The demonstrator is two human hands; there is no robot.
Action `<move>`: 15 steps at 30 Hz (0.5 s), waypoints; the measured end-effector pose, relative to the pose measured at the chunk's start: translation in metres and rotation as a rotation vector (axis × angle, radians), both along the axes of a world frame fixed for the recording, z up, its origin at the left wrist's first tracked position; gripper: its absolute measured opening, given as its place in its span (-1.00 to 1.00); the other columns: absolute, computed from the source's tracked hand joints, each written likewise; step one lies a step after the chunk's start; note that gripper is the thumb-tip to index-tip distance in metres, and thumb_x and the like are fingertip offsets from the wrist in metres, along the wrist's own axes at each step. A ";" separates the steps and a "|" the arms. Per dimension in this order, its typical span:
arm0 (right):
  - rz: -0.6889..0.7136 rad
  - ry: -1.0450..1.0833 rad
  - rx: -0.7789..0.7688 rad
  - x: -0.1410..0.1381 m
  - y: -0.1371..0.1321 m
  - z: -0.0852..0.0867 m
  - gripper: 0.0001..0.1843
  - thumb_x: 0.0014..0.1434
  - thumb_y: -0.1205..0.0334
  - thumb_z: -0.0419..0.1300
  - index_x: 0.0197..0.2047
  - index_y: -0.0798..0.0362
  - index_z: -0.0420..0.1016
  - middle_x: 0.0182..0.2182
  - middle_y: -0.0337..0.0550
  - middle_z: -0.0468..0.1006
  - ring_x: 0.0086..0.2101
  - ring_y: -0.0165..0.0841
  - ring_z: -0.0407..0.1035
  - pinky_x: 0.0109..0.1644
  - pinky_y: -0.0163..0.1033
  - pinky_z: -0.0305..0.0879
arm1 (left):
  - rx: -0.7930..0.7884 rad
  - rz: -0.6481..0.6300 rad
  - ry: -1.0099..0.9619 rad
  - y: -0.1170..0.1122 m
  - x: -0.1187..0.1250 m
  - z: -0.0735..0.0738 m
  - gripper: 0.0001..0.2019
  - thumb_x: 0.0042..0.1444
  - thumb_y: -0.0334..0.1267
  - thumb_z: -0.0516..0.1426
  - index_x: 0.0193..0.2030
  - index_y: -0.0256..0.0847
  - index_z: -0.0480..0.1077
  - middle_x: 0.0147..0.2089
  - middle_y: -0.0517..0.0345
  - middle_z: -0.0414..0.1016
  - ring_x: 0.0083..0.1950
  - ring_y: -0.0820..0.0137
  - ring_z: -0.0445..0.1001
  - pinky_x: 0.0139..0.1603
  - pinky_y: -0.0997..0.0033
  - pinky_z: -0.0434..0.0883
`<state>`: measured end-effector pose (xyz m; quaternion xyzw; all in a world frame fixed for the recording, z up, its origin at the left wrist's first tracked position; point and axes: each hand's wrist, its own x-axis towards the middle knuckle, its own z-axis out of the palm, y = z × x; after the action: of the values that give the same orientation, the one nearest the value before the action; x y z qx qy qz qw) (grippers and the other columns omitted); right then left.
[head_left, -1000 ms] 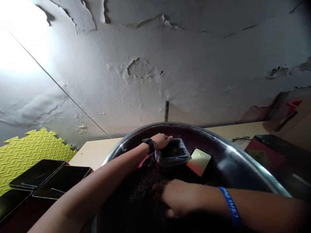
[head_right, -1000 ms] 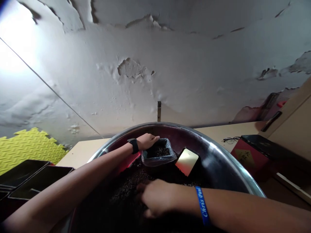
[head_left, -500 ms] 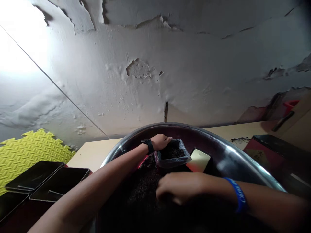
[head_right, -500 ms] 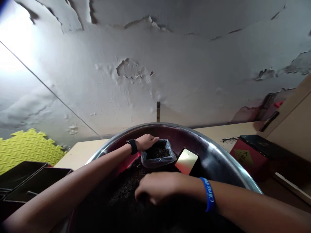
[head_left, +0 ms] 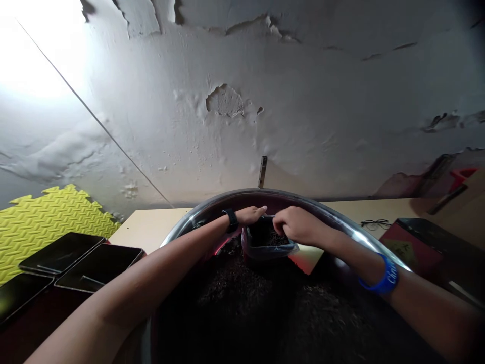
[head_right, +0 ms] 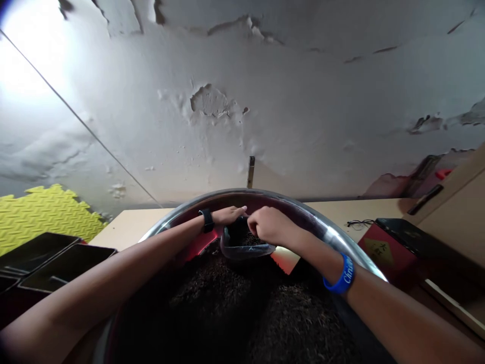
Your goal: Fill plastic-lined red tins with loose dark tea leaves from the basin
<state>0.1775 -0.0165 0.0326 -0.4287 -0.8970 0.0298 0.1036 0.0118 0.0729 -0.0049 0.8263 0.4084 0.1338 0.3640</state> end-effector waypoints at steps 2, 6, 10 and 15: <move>0.037 -0.105 -0.074 -0.001 -0.002 -0.003 -0.75 -0.14 0.50 -0.01 -0.53 0.04 0.44 -0.52 -0.24 0.46 -0.49 -0.42 0.28 -0.41 -0.31 0.11 | -0.001 0.002 0.021 -0.003 0.000 0.002 -0.40 0.21 0.01 -0.30 -0.19 -0.38 0.43 -0.26 0.04 0.47 -0.27 0.41 0.38 -0.22 0.49 0.28; 0.106 -0.051 0.058 -0.007 -0.002 -0.011 -0.62 -0.07 0.49 -0.06 -0.25 0.01 0.46 -0.20 -0.21 0.47 -0.25 -0.35 0.32 -0.28 -0.30 0.15 | 0.052 -0.013 0.031 -0.005 0.001 0.004 -0.37 0.22 -0.01 -0.33 -0.20 -0.42 0.43 -0.24 -0.02 0.47 -0.26 0.40 0.38 -0.21 0.48 0.29; 0.110 -0.044 0.098 -0.008 -0.001 -0.014 -0.60 -0.05 0.50 -0.06 -0.20 0.03 0.43 -0.15 -0.17 0.43 -0.18 -0.33 0.28 -0.24 -0.29 0.16 | 0.084 -0.013 0.048 -0.006 0.002 0.003 -0.33 0.20 0.04 -0.33 -0.21 -0.45 0.44 -0.24 -0.07 0.48 -0.26 0.35 0.39 -0.19 0.42 0.29; 0.098 -0.129 0.130 -0.013 -0.008 -0.011 -0.74 -0.07 0.48 -0.04 -0.39 0.06 0.42 -0.35 -0.17 0.42 -0.36 -0.37 0.26 -0.36 -0.29 0.11 | 0.070 0.001 0.008 -0.007 0.001 0.002 -0.32 0.18 0.09 -0.32 -0.23 -0.43 0.44 -0.24 -0.06 0.48 -0.23 0.32 0.39 -0.18 0.39 0.28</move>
<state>0.1642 -0.0245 0.0214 -0.3776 -0.9217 -0.0510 0.0719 0.0128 0.0656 -0.0033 0.8388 0.4054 0.1451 0.3333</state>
